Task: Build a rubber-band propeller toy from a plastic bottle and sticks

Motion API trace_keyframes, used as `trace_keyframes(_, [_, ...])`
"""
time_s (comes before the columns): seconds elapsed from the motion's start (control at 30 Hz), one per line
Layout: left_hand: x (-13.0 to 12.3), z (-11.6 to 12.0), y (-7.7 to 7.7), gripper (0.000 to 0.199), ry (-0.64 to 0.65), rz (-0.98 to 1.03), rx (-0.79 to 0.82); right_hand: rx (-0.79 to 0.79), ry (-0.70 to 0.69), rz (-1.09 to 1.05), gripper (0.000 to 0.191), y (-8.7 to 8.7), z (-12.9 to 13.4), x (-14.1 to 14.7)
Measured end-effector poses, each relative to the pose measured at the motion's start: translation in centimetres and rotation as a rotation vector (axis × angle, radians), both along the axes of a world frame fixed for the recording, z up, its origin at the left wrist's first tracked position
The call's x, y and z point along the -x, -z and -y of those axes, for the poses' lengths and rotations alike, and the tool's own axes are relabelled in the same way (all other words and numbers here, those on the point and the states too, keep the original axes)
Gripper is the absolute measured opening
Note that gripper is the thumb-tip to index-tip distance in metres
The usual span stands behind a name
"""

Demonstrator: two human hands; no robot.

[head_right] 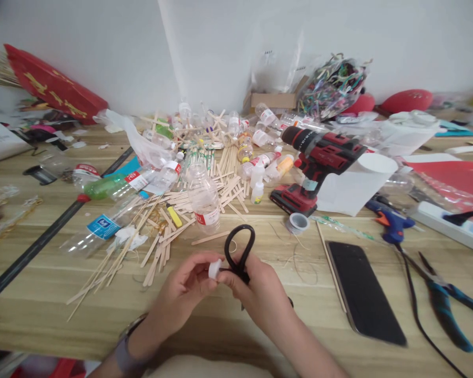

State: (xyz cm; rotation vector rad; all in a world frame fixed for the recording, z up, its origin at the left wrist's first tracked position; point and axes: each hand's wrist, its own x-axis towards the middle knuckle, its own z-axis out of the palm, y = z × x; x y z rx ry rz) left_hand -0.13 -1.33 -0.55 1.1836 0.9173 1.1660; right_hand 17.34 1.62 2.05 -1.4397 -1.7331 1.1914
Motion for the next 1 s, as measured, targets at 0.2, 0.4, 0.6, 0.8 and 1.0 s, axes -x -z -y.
trace_keyframes(0.2, [0.1,0.6,-0.4,0.023,-0.082,-0.283,-0.338,0.222,-0.082,-0.180,0.040,-0.4,0.0,0.3])
trace_keyframes(0.4, [-0.3,0.7,0.1,0.022,-0.106,-0.150,-0.276,0.321,-0.097,-0.347,0.051,0.4,0.3,0.2])
trace_keyframes(0.6, [-0.5,0.0,0.2,0.028,-0.079,0.120,0.073,0.061,0.006,-0.151,0.044,0.4,0.0,0.0])
trace_keyframes(0.8, [-0.2,-0.4,0.0,0.042,-0.038,0.165,0.217,-0.465,-0.014,0.186,0.031,0.9,-0.2,-0.5])
trace_keyframes(1.0, [0.3,-0.5,-0.1,0.036,0.035,0.017,0.239,-0.915,-0.140,0.299,0.028,1.3,-0.7,-0.6])
